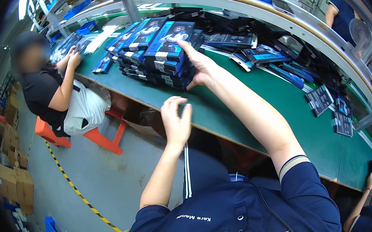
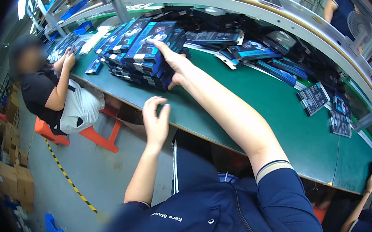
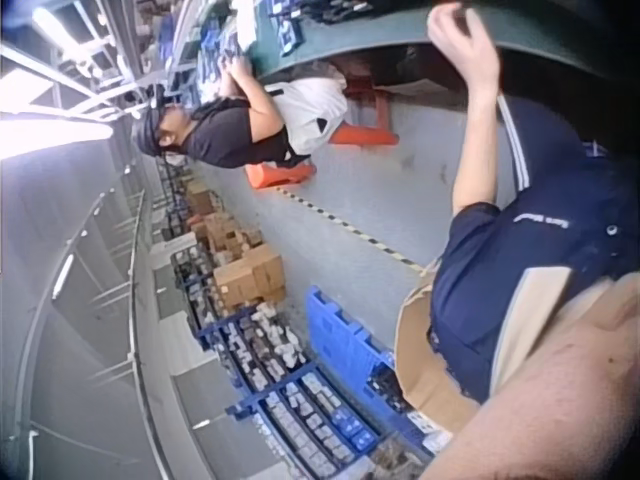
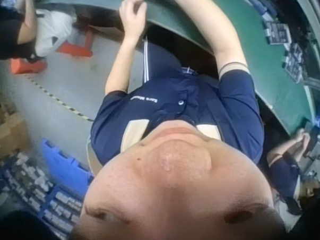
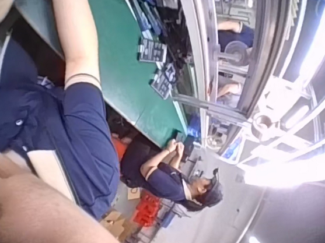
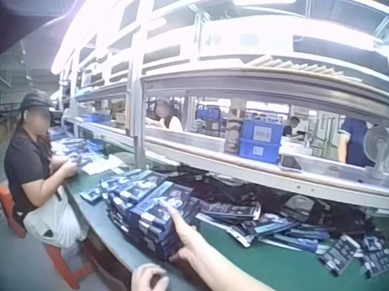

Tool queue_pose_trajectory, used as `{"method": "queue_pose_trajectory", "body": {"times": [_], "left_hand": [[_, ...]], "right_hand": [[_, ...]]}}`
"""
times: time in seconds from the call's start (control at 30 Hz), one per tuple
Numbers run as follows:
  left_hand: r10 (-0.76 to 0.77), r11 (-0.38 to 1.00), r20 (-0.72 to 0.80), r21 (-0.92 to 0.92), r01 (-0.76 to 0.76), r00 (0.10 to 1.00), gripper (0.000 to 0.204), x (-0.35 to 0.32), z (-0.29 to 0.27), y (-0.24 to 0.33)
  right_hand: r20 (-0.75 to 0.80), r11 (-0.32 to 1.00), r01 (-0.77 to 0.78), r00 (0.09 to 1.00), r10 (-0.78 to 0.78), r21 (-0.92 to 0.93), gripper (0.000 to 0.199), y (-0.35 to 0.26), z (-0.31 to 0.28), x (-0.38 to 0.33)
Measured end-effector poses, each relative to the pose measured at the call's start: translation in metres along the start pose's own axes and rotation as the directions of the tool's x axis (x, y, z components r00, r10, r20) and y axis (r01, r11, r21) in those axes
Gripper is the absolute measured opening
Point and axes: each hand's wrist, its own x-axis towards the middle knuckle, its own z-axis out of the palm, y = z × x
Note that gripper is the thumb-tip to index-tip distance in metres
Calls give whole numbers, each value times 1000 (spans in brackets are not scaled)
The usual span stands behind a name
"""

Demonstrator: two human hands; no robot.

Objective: The recorder is packing individual product components into retail boxes and stacking them.

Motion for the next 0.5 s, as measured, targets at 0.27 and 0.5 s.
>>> {"method": "queue_pose_trajectory", "body": {"times": [0.27,0.5], "left_hand": [[43,886,116,454,-92,992,40,-5,25,20],[78,875,152,463,-141,985,42,1,31,21]], "right_hand": [[-24,977,151,989,-149,152,123,21,15,3],[175,937,234,943,-283,259,128,38,-10,18]]}}
